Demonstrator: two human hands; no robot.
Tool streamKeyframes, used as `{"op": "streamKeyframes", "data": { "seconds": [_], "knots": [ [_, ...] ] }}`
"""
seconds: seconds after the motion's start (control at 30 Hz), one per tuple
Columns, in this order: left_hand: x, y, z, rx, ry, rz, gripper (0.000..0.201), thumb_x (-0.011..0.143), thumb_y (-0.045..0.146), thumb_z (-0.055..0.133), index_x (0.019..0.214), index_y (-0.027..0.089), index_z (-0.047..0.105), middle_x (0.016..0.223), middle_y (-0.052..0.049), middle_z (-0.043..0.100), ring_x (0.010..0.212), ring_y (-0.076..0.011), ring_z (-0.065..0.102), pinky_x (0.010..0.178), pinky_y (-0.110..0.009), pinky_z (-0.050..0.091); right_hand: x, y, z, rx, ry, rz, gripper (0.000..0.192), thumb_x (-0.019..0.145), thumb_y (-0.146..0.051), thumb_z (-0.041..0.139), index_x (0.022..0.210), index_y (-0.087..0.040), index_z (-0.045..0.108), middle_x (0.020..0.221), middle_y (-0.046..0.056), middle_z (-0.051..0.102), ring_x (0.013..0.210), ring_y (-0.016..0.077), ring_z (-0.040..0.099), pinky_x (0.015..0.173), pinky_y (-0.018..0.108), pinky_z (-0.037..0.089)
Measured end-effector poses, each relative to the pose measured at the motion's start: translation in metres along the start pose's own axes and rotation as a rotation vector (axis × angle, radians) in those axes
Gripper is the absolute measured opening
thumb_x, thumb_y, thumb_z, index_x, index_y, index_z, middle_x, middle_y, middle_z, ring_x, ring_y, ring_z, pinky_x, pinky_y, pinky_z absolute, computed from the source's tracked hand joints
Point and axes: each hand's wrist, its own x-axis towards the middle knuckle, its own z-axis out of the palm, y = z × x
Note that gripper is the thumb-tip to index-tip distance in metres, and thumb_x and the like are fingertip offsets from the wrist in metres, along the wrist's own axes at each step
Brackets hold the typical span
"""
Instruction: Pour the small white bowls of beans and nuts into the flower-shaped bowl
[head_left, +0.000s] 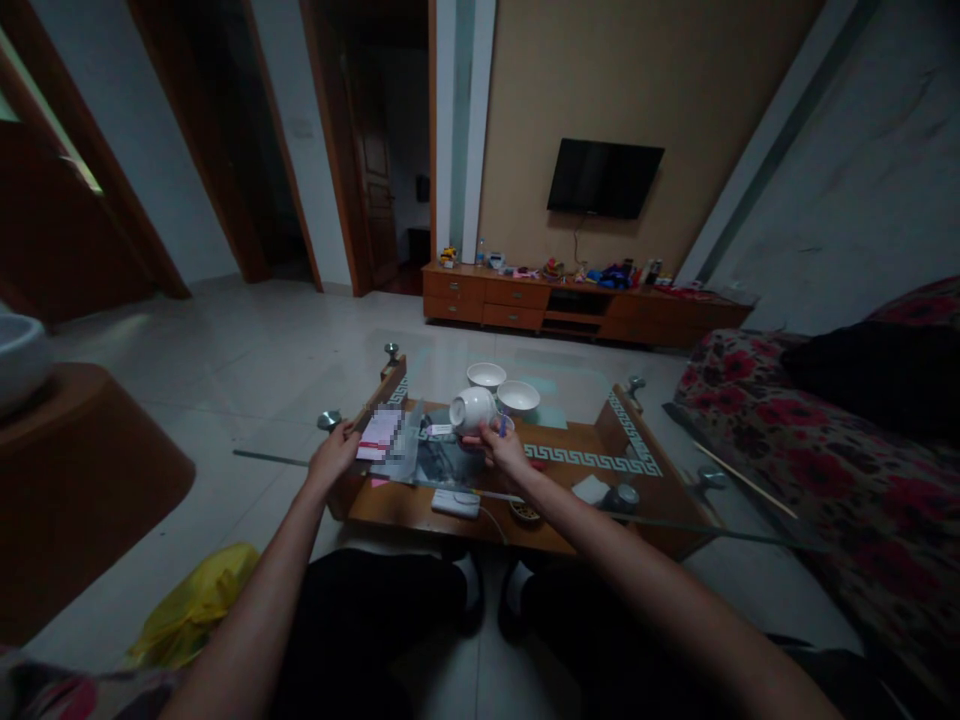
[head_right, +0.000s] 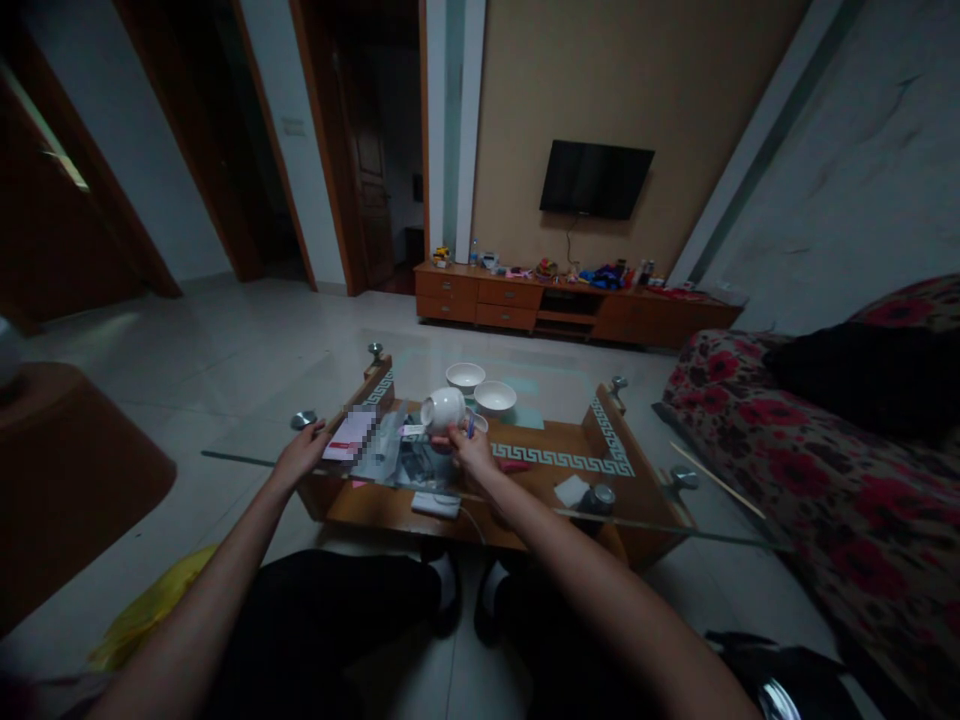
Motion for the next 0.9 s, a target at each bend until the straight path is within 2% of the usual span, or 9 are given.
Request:
{"op": "streamKeyframes", "data": {
  "seconds": [0.1,0.23,0.4,0.5,0.57,0.6,0.67,0.73,0.9],
  "knots": [
    [0.000,0.001,0.000,0.009,0.011,0.001,0.058,0.095,0.037,0.043,0.146,0.008,0.052,0.132,-0.020,0.065,0.120,-0.0355,0.064,0.099,-0.042,0.051,-0.005,-0.005,-0.002,0.193,0.054,0.090,0.041,0.088,-0.056,0.074,0.088,-0.027,0.046,0.085,0.005,0.080,0.037,0.0046,0.021,0.035,0.019,0.019],
    [0.002,-0.001,0.001,0.013,0.011,0.002,0.059,0.095,0.038,0.043,0.146,0.009,0.052,0.130,-0.018,0.067,0.117,-0.0338,0.065,0.097,-0.040,0.052,-0.006,-0.022,-0.003,0.336,0.048,0.106,0.032,0.092,-0.045,0.072,0.087,-0.027,0.047,0.095,0.007,0.082,0.038,0.0056,0.018,0.034,0.020,0.017],
    [0.003,0.000,0.000,0.007,-0.009,0.009,0.059,0.095,0.036,0.041,0.145,0.007,0.051,0.139,-0.020,0.062,0.124,-0.0341,0.061,0.105,-0.043,0.049,0.007,-0.043,-0.019,0.264,0.098,-0.037,0.038,0.089,-0.054,0.073,0.086,-0.027,0.047,0.098,0.007,0.082,0.037,0.0049,0.019,0.034,0.021,0.020],
    [0.004,0.003,-0.001,-0.002,-0.010,0.001,0.060,0.095,0.037,0.042,0.146,0.006,0.050,0.141,-0.022,0.060,0.127,-0.0356,0.060,0.109,-0.046,0.047,0.025,-0.064,-0.054,-0.085,0.279,-0.165,0.039,0.094,-0.065,0.060,0.090,-0.027,0.050,0.102,0.009,0.082,0.035,0.0061,0.027,0.035,0.022,0.026],
    [0.004,0.005,-0.002,-0.008,-0.013,-0.009,0.061,0.095,0.038,0.043,0.145,0.004,0.050,0.139,-0.024,0.060,0.126,-0.0377,0.061,0.108,-0.048,0.048,0.040,-0.081,-0.084,-0.555,0.472,-0.207,0.043,0.099,-0.067,0.046,0.095,-0.026,0.055,0.097,0.011,0.082,0.039,0.0104,0.045,0.041,0.024,0.037],
    [0.004,0.005,-0.002,-0.012,-0.014,-0.008,0.061,0.095,0.038,0.043,0.145,0.003,0.051,0.139,-0.024,0.060,0.126,-0.0381,0.061,0.108,-0.048,0.048,0.047,-0.090,-0.099,-0.650,0.515,-0.216,0.043,0.099,-0.065,0.047,0.099,-0.023,0.059,0.098,0.013,0.082,0.047,0.0140,0.057,0.046,0.025,0.043],
    [0.004,0.006,-0.003,-0.021,-0.022,0.008,0.061,0.095,0.038,0.043,0.144,0.003,0.052,0.139,-0.024,0.061,0.127,-0.0375,0.060,0.108,-0.046,0.048,0.060,-0.104,-0.125,-0.786,0.551,-0.217,0.040,0.098,-0.056,0.052,0.101,-0.019,0.066,0.098,0.017,0.081,0.072,0.0219,0.072,0.060,0.027,0.050],
    [0.004,0.005,-0.003,-0.022,-0.034,0.022,0.058,0.094,0.036,0.042,0.142,0.004,0.055,0.137,-0.022,0.063,0.127,-0.0360,0.061,0.107,-0.044,0.049,0.072,-0.112,-0.144,-0.945,0.562,-0.191,0.031,0.096,-0.044,0.057,0.099,-0.017,0.072,0.098,0.017,0.081,0.092,0.0274,0.075,0.074,0.030,0.052],
    [0.005,0.000,-0.003,0.022,-0.041,0.037,0.058,0.092,0.030,0.040,0.144,0.010,0.056,0.137,-0.016,0.064,0.127,-0.0320,0.061,0.105,-0.040,0.050,0.100,-0.100,-0.167,-1.281,0.456,-0.089,0.021,0.090,-0.026,0.064,0.099,-0.019,0.082,0.102,0.014,0.081,0.103,0.0302,0.074,0.085,0.031,0.049]
  ]
}}
